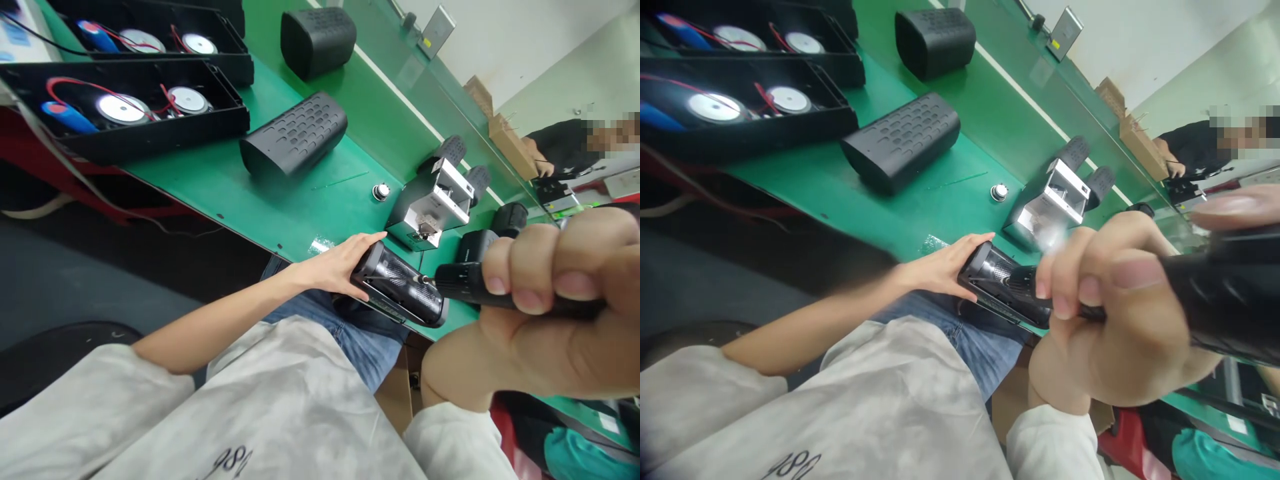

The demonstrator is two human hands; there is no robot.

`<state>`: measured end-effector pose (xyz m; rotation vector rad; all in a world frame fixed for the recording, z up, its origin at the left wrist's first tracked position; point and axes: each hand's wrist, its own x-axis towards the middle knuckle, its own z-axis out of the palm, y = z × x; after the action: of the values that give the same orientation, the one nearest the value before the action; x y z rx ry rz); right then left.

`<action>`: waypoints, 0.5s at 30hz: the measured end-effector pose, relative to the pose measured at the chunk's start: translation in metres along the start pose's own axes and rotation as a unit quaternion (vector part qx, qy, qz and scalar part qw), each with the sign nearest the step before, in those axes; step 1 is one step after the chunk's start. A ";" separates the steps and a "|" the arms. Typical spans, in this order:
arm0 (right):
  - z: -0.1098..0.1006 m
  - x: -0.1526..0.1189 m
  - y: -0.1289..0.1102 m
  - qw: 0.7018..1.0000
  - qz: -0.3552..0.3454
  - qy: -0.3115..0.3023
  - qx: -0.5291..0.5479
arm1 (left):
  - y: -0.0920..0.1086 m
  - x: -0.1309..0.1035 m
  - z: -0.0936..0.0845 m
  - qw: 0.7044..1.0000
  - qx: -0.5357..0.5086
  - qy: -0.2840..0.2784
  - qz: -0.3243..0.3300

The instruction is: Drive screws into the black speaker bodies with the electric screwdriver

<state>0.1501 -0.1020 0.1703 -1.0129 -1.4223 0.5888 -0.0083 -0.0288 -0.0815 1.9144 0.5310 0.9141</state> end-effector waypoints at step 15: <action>0.038 -0.004 0.050 0.990 -0.084 -0.016 0.113 | -0.005 -0.003 0.004 0.999 0.021 0.013 0.028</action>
<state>0.1244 -0.0730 0.1212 -0.7015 -1.4169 0.6278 -0.0072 -0.0311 -0.0879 1.9668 0.5171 0.9722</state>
